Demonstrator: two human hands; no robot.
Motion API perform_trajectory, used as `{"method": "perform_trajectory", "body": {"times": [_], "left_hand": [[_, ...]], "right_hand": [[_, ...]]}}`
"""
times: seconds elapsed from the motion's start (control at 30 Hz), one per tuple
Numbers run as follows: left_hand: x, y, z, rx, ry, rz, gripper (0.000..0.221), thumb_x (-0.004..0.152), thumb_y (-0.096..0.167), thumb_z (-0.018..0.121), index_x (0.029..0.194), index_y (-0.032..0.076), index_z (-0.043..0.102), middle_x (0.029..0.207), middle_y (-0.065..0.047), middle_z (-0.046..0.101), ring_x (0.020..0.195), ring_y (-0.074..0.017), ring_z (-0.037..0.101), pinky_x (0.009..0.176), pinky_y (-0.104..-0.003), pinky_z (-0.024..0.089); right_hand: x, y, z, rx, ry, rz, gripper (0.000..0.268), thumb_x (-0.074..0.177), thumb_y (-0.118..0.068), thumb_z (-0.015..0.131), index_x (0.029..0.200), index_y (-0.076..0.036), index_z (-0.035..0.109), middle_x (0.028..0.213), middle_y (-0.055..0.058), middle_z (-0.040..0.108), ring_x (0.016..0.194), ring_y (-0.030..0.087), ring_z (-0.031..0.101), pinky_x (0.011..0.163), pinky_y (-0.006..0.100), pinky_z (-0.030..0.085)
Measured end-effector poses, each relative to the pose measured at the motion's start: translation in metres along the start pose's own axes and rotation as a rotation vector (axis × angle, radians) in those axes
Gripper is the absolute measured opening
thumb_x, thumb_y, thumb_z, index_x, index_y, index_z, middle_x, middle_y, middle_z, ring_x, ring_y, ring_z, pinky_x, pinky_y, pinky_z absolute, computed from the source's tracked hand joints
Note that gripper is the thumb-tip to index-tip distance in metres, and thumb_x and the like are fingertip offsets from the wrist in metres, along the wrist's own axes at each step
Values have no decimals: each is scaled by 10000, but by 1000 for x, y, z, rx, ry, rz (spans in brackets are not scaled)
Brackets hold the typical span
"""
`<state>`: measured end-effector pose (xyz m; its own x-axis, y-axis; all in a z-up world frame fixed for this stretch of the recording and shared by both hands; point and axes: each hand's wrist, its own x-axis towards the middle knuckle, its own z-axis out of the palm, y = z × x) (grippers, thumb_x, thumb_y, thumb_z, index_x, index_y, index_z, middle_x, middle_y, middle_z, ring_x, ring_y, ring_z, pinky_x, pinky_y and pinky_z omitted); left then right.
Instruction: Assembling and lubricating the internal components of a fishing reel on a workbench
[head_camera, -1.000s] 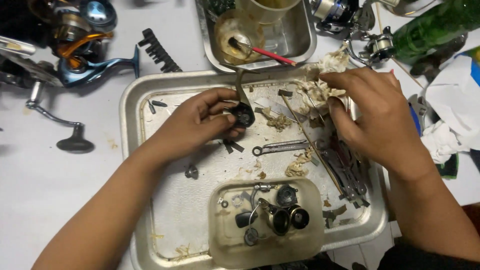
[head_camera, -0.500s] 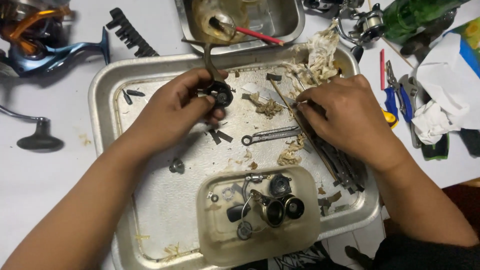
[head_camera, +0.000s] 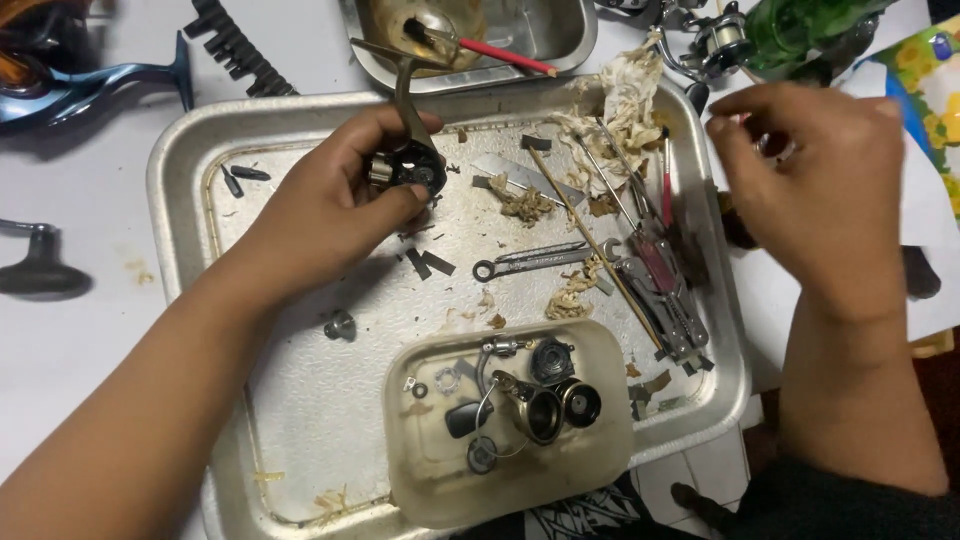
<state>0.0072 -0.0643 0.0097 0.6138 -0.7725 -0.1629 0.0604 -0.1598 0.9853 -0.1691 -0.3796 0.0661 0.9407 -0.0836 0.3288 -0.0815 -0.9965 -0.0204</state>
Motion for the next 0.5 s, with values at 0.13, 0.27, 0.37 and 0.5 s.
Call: {"method": "perform_trajectory", "body": {"times": [0.13,0.27,0.37,0.5], "left_hand": [[0,-1,0,-12,9,13,493,941,64,600,1421,140,514,1051,-68,643,842,-137,696,792,-259,591],[-1,-1,-1,-15,-6,38,478,958,71,606,1421,149,517,1100,-79,654,901,-144,712,836,-259,618],[1,-3,-1,-35,-8,23,475,961,75,613,1423,144,525,1071,-80,666,890,-146,727,813,-257,630],[1,-2,1,-66,-9,-43,490,953,77,611,1430,155,527,1123,-74,674,896,-143,723,813,-254,630]], "right_hand": [[3,-24,15,28,-154,14,114,1058,-153,711,1054,-122,820,864,30,780,735,172,704,925,533,403],[5,-30,25,-49,-239,15,171,1021,-284,684,1048,-158,797,872,13,760,796,237,690,856,493,386],[7,-33,27,-61,-271,2,179,1018,-278,676,1052,-143,789,884,29,763,823,253,700,844,500,400],[3,-39,27,52,-213,-156,107,976,-203,736,1040,-130,781,983,36,778,878,224,706,840,448,429]]}}
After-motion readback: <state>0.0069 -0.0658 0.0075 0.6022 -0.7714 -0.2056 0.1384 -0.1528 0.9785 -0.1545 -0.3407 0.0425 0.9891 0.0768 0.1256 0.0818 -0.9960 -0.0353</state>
